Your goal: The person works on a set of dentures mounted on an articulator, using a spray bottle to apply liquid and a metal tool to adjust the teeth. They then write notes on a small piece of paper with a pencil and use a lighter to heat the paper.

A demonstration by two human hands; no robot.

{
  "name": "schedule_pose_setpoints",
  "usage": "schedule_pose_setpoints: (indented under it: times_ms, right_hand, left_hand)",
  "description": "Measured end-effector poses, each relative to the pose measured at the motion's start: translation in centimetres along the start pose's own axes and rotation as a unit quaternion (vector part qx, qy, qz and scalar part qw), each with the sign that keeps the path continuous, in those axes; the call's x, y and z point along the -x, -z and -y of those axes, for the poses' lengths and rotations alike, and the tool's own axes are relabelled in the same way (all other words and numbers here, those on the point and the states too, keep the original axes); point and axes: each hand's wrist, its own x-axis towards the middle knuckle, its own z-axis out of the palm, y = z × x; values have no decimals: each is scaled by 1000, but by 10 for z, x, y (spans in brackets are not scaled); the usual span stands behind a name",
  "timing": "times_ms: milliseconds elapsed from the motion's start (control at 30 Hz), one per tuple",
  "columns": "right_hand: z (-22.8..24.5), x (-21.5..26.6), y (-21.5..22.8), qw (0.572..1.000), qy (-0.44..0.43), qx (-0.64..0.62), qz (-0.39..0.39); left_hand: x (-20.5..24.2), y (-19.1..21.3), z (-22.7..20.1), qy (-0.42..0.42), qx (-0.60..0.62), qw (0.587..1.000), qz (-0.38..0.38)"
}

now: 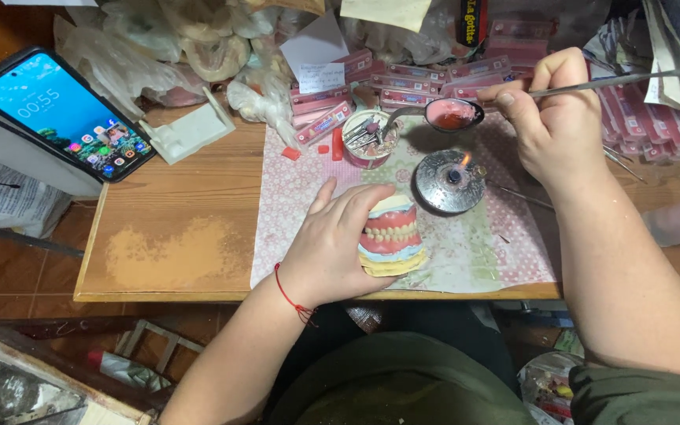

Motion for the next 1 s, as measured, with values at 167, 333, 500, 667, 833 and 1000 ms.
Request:
schedule_pose_setpoints:
  times_ms: [167, 333, 500, 667, 833, 1000]
  right_hand:
    - [-6, 0, 1, 997, -53, -52, 13]
    - [-16, -2, 0, 984, -9, -167, 56]
    - [-13, 2, 1, 978, -70, -198, 12]
    - [-23, 8, 13, 980, -11, -197, -14]
    - [-15, 25, 31, 979, 1, -195, -58]
    - [-5, 56, 48, 987, -136, -20, -85]
  left_hand:
    - [0, 1, 0, 10, 9, 1000, 5]
    - [0, 1, -1, 5, 9, 1000, -5]
    - [0, 1, -1, 7, -1, 1000, -6]
    - [1, 6, -2, -11, -16, 1000, -21]
    - [3, 7, 1, -42, 37, 998, -12]
    - [5, 6, 6, -111, 134, 983, -50]
